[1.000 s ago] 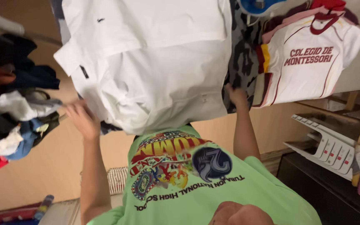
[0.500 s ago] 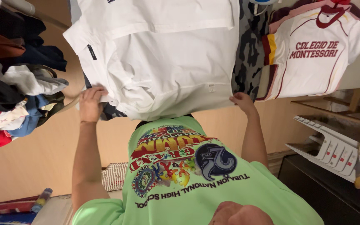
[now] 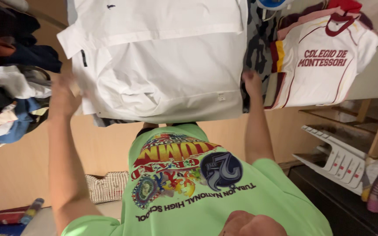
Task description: The person irons a white long-sleeved shirt on a patterned ironing board. They use a blue and white electric iron to smooth the fabric, repeatedly adjusting the shirt's position and sleeves to cover different areas. The person works methodically across the shirt's surface, ensuring the garment is wrinkle-free.
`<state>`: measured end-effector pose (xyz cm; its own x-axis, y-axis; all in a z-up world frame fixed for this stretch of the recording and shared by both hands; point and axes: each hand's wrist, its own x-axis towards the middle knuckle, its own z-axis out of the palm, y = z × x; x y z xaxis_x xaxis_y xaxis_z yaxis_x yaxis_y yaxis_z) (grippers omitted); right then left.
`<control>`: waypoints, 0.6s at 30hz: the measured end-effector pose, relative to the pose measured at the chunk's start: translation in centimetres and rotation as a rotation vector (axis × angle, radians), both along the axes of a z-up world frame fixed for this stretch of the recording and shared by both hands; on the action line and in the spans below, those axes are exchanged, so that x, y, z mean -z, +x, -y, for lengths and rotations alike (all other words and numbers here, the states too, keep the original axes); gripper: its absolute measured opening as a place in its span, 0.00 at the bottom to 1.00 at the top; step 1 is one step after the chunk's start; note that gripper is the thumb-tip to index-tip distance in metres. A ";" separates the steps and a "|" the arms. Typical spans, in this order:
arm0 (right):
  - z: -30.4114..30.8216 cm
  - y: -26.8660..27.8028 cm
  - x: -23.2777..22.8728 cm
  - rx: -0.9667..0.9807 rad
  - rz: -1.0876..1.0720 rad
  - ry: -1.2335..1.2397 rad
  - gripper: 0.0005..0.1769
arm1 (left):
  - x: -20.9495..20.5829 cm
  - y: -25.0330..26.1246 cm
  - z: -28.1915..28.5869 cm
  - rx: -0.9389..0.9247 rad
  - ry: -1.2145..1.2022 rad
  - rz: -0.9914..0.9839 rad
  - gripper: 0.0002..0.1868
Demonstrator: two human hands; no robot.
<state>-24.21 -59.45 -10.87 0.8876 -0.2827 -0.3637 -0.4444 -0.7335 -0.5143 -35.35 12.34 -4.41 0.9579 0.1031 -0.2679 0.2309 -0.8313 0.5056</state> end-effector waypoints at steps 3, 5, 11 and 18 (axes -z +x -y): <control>-2.5 7.0 3.5 0.247 0.292 0.143 0.23 | 6.9 3.1 0.9 -0.342 -0.173 0.220 0.33; -3.3 9.9 4.6 0.317 0.214 0.224 0.23 | 11.0 4.8 1.1 -0.602 -0.272 0.206 0.37; -3.3 13.8 4.6 0.306 0.113 0.350 0.22 | 14.0 5.8 -0.8 -0.856 -0.379 0.003 0.22; -7.4 13.5 -1.5 -0.070 0.372 -0.397 0.41 | 2.4 9.5 3.3 -0.458 0.091 0.504 0.35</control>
<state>-10.67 -52.04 -9.33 0.9575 -0.2704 0.1006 -0.2289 -0.9243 -0.3054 -25.85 9.04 -6.82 0.8176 0.5286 0.2281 0.3242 -0.7502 0.5763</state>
